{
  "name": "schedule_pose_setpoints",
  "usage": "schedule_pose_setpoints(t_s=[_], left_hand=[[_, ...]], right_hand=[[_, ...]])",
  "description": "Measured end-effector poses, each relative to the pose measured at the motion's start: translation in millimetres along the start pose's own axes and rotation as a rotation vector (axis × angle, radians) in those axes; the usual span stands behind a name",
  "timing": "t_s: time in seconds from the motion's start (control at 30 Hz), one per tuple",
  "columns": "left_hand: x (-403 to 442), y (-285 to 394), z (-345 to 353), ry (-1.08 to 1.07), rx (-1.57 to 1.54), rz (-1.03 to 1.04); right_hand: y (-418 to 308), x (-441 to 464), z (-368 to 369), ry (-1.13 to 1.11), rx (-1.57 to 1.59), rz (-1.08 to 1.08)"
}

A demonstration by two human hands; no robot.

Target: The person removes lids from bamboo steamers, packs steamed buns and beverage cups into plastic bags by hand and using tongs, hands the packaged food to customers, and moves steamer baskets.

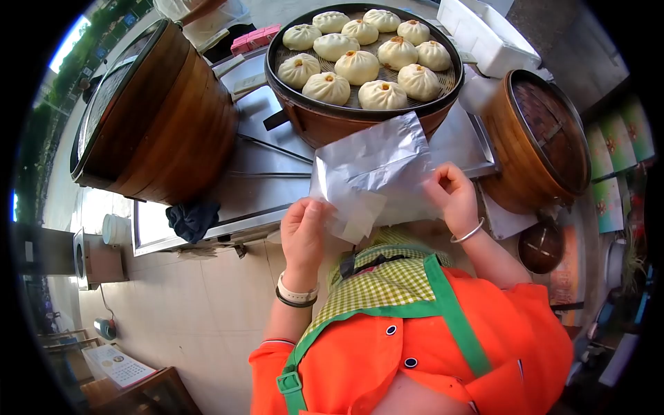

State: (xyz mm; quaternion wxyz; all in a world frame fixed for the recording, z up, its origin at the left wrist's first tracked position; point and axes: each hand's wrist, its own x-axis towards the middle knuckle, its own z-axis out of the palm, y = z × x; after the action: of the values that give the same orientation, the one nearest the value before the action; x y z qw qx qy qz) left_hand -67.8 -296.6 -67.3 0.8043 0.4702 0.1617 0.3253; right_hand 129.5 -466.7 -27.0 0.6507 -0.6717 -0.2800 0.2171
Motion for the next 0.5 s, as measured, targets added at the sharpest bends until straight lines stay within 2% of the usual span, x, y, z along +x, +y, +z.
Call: schedule_pose_setpoints(t_s=[0.03,0.1,0.13,0.2,0.23,0.3,0.37,0.43,0.5], left_hand=[[5,4,19,0.142,0.148,0.005],[13,-2,38,0.200,0.163,0.020],[16,-5,43,0.194,0.170,0.021],[17,-13,50,0.184,0.384,0.077],[19,-15,54,0.183,0.380,0.073],[22,-19,64,0.150,0.426,0.038],[24,-23,71,0.112,0.384,0.012],[25,-25,74,0.082,0.343,-0.002],[24,-29,73,0.078,0.323,-0.081]], right_hand=[[-16,-5,6,-0.014,0.006,0.020],[-43,-5,11,0.169,-0.270,-0.771],[-51,-4,8,0.177,-0.266,-0.771],[-62,-7,0,0.322,-0.257,-1.225],[-65,-9,-2,0.280,-0.228,-1.321],[-88,-18,-2,-0.252,-0.508,-0.949],[-65,-7,24,-0.414,-0.603,-0.548],[-39,1,34,-0.339,-0.606,-0.332],[-22,4,37,-0.314,-0.513,-0.251]])
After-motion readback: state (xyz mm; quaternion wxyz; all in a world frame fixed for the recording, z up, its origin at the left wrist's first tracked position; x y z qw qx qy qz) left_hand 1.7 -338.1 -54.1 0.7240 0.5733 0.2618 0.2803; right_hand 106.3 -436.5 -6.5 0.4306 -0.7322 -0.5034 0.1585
